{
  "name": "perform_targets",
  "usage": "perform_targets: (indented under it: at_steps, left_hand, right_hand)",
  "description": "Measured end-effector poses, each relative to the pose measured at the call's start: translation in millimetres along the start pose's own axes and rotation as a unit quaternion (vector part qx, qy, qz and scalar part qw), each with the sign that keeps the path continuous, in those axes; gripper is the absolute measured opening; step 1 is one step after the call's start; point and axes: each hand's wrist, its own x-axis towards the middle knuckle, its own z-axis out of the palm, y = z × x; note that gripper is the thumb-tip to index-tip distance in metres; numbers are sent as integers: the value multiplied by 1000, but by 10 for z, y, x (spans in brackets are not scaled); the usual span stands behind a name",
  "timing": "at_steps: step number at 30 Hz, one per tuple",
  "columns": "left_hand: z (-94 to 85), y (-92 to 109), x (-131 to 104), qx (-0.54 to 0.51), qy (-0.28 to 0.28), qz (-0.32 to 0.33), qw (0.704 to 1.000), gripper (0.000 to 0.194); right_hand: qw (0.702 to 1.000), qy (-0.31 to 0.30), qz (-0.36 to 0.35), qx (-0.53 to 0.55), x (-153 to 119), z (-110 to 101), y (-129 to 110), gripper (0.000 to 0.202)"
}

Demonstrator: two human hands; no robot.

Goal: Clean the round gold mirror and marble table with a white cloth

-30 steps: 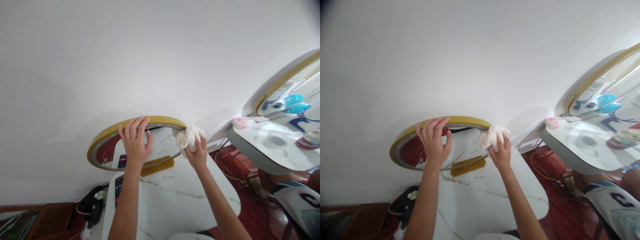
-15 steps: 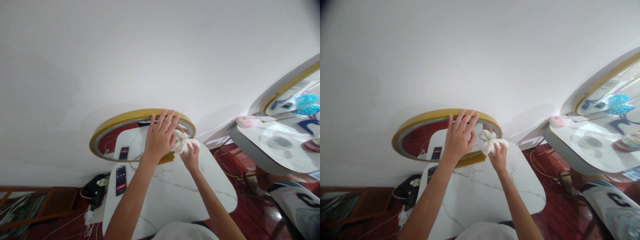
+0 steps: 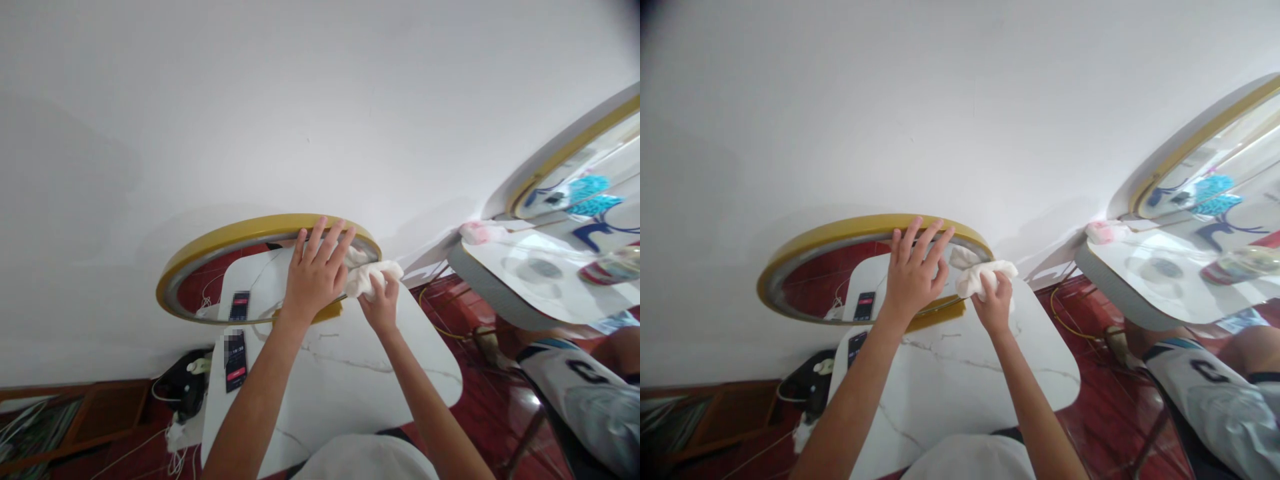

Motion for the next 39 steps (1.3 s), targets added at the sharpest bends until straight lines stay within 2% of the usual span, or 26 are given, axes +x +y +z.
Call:
perform_targets:
  at_steps: [4, 6, 9, 11, 12, 13, 14, 15, 16, 17, 19, 22, 24, 26, 30, 32, 34, 37, 39]
  left_hand:
    - [-27, -11, 32, -33, 17, -3, 999, 51]
    - [-30, -25, -25, -75, 22, 26, 997, 50]
    - [110, 2, -309, -198, 6, 64, 978, 48]
    - [367, 73, -637, -331, -45, -9, 943, 43]
    - [544, 121, -829, -410, -73, -88, 905, 38]
    - [744, 171, -1031, -485, -97, -200, 846, 33]
    - [956, 218, -1235, -551, -108, -332, 758, 25]
    - [1165, 257, -1434, -602, -95, -481, 630, 18]
    - [1359, 284, -1620, -615, -53, -626, 477, 15]
    - [1527, 296, -1789, -599, -40, -680, 421, 14]
    - [1763, 273, -2066, -581, -22, -733, 353, 12]
    - [1889, 148, -2319, -564, 22, -780, 270, 13]
    - [1892, 35, -2396, -562, 58, -791, 235, 14]
    - [1884, -76, -2424, -567, 89, -791, 213, 14]
    - [1886, -235, -2427, -583, 119, -782, 185, 13]
    - [1887, -271, -2439, -589, 120, -780, 175, 13]
    - [1880, -290, -2469, -593, 121, -779, 167, 14]
    - [1847, -321, -2545, -597, 128, -776, 160, 14]
    - [1809, -363, -2609, -596, 138, -774, 160, 15]
  right_hand:
    - [990, -129, 52, 0, -431, 211, 126, 44]
    - [981, -180, 70, 10, -616, 259, 190, 44]
    - [981, -164, 99, 32, -740, 237, 255, 45]
    - [985, -124, 107, 44, -708, 171, 263, 46]
    - [987, -107, 108, 47, -662, 129, 254, 47]
    - [989, -91, 106, 48, -602, 83, 238, 48]
    - [991, -76, 101, 47, -533, 39, 215, 49]
    - [993, -61, 91, 46, -460, -2, 188, 51]
    - [995, -48, 77, 43, -389, -35, 159, 52]
    - [997, -36, 59, 39, -325, -57, 132, 53]
    - [999, -27, 22, 23, -239, -59, 88, 51]
    - [998, -64, 9, -4, -250, 51, 61, 46]
    - [995, -97, 31, -5, -349, 177, 62, 45]
    - [990, -129, 62, 7, -493, 316, 64, 45]
    - [968, -219, 116, 33, -752, 524, 33, 46]
    - [962, -237, 125, 48, -803, 553, 3, 45]
    - [968, -206, 126, 62, -790, 526, -26, 44]
    - [984, -113, 119, 73, -700, 437, -53, 46]
    - [987, -73, 120, 78, -656, 414, -67, 49]
